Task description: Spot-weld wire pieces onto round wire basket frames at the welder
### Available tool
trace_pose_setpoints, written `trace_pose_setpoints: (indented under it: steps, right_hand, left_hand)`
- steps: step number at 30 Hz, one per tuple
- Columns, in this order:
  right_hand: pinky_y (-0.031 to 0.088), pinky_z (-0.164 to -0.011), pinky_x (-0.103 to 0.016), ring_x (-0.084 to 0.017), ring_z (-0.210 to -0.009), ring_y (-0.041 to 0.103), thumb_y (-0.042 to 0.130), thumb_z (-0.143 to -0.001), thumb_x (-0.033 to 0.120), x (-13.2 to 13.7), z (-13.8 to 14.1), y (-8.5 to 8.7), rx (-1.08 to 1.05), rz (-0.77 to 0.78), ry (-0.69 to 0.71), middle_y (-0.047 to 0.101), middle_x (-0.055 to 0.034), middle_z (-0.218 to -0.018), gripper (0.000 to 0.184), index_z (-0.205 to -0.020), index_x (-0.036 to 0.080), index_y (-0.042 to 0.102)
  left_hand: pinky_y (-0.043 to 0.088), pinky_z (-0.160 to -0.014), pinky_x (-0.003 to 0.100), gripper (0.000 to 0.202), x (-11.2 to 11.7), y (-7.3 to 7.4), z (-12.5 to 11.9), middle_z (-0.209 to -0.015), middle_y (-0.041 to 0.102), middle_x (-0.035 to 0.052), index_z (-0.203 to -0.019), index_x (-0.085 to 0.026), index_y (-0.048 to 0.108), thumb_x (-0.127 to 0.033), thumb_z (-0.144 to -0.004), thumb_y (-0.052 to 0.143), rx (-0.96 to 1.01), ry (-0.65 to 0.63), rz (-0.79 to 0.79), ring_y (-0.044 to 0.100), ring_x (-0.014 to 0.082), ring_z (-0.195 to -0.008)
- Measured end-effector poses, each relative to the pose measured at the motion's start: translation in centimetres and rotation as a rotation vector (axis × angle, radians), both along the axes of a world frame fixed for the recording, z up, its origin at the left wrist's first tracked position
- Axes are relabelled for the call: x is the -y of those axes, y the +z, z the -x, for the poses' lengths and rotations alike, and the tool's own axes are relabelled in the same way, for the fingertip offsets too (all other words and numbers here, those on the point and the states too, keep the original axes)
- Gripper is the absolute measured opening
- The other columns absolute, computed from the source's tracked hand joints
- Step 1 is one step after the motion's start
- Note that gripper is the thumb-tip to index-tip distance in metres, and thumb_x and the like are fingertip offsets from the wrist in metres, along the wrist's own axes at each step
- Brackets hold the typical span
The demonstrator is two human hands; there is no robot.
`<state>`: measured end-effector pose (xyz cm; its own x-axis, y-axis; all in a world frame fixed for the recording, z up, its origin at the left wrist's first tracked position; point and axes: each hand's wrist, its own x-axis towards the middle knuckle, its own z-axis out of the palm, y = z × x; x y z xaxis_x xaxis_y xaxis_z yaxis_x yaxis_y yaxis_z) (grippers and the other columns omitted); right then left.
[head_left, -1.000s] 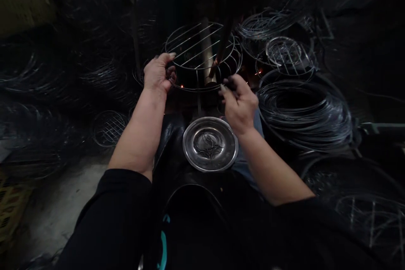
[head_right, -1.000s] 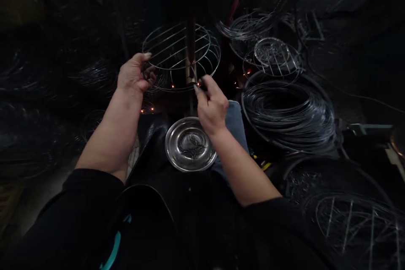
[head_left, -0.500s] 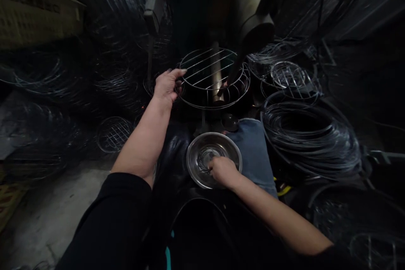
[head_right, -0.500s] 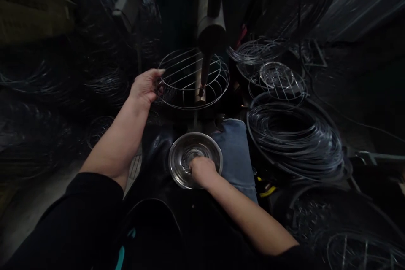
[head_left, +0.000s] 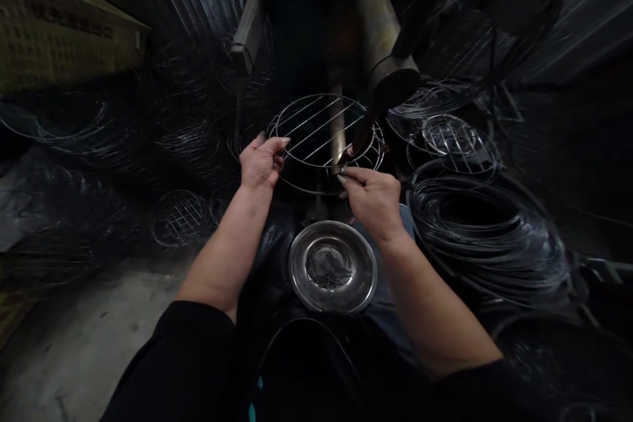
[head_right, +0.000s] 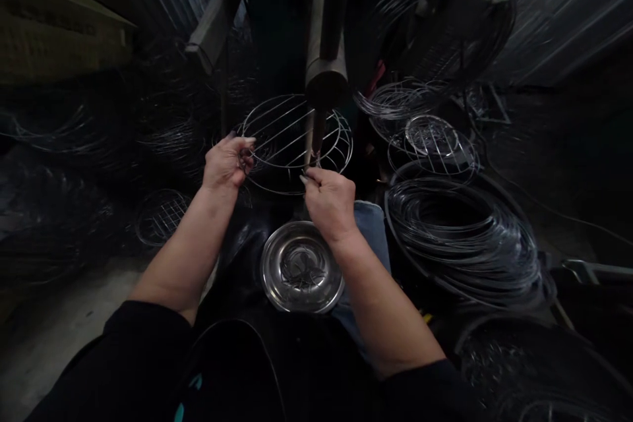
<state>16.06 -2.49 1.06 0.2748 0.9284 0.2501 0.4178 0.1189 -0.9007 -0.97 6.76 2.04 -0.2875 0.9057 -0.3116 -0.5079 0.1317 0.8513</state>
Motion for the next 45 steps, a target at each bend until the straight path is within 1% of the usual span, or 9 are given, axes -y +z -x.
trace_pose_setpoints:
  steps: [2,5,10,14,19,22,33,41,45]
  right_hand:
    - [0.049,-0.046,-0.024,-0.016,-0.052,0.063,0.064,-0.076,0.025,-0.3,0.5,0.0,-0.005,0.032,-0.016,0.067,-0.0014,-0.061,0.014,-0.080,0.018,0.075]
    - [0.047,-0.041,-0.023,-0.014,-0.043,0.059,0.064,-0.074,0.025,-0.3,1.1,0.4,-0.179,0.094,-0.023,0.064,-0.0005,-0.054,0.016,-0.081,0.015,0.073]
    - [0.043,-0.034,-0.019,-0.014,-0.043,0.060,0.069,-0.062,0.019,-0.4,1.6,1.6,-0.613,0.189,-0.089,0.063,-0.0004,-0.053,0.014,-0.074,0.012,0.069]
    - [0.045,-0.036,-0.018,-0.014,-0.048,0.063,0.072,-0.060,0.017,-0.3,1.6,1.1,-0.800,0.185,-0.103,0.065,-0.0007,-0.057,0.014,-0.072,0.013,0.065]
    - [0.051,-0.042,-0.021,-0.014,-0.052,0.065,0.071,-0.067,0.025,0.3,1.6,-1.1,-0.614,-0.047,-0.199,0.066,0.0006,-0.064,0.017,-0.080,0.015,0.068]
    - [0.052,-0.043,-0.023,-0.014,-0.051,0.065,0.070,-0.070,0.028,0.7,1.6,-1.6,-0.542,-0.053,-0.219,0.067,0.0005,-0.065,0.018,-0.081,0.015,0.069]
    - [0.054,-0.043,-0.026,-0.014,-0.047,0.063,0.069,-0.071,0.032,0.1,1.5,-1.4,-0.500,-0.043,-0.227,0.066,0.0005,-0.065,0.021,-0.084,0.015,0.068]
    - [0.050,-0.042,-0.022,-0.014,-0.049,0.064,0.068,-0.071,0.025,-0.9,1.5,-1.3,-0.512,-0.136,-0.211,0.064,0.0021,-0.059,0.012,-0.079,0.015,0.069]
    - [0.049,-0.041,-0.021,-0.014,-0.048,0.064,0.069,-0.069,0.025,-1.3,1.4,-1.3,-0.531,-0.118,-0.225,0.064,0.0019,-0.059,0.013,-0.077,0.015,0.068]
  left_hand:
    - [0.030,-0.039,0.017,0.043,0.4,-0.1,-0.2,-0.056,0.057,-0.0051,-0.090,-0.016,0.058,-0.005,-0.053,0.074,0.008,0.004,-0.045,0.049,0.0067,-0.043]
    - [0.031,-0.040,0.016,0.050,0.5,-0.2,-0.4,-0.058,0.058,-0.0054,-0.099,-0.016,0.059,-0.004,-0.053,0.074,0.030,0.018,-0.082,0.050,0.0063,-0.044]
    - [0.030,-0.040,0.016,0.045,0.2,-0.1,-0.7,-0.059,0.057,-0.0057,-0.091,-0.016,0.061,-0.005,-0.050,0.076,0.047,-0.002,-0.091,0.051,0.0058,-0.045]
    - [0.031,-0.040,0.017,0.043,0.3,-0.1,-1.1,-0.060,0.057,-0.0047,-0.092,-0.015,0.061,-0.003,-0.053,0.074,0.077,-0.015,-0.069,0.050,0.0055,-0.044]
    - [0.031,-0.040,0.015,0.046,0.3,-0.1,-1.4,-0.063,0.056,-0.0062,-0.092,-0.017,0.063,-0.001,-0.051,0.075,0.104,0.018,-0.059,0.049,0.0037,-0.045]
    - [0.031,-0.040,0.016,0.054,0.3,0.0,-1.3,-0.065,0.056,-0.0063,-0.100,-0.019,0.064,0.000,-0.050,0.075,0.112,0.019,-0.042,0.050,0.0036,-0.046]
    - [0.031,-0.040,0.016,0.056,-0.3,0.0,-1.5,-0.061,0.057,-0.0059,-0.104,-0.017,0.063,-0.001,-0.052,0.074,0.141,-0.009,-0.012,0.048,0.0040,-0.042]
    - [0.031,-0.040,0.017,0.064,-1.2,0.0,-1.7,-0.057,0.056,-0.0060,-0.115,-0.018,0.059,-0.002,-0.054,0.073,0.134,-0.004,0.024,0.049,0.0065,-0.043]
    - [0.030,-0.040,0.017,0.064,-1.4,0.0,-1.9,-0.056,0.056,-0.0055,-0.116,-0.015,0.055,-0.002,-0.056,0.072,0.114,-0.010,0.035,0.047,0.0065,-0.042]
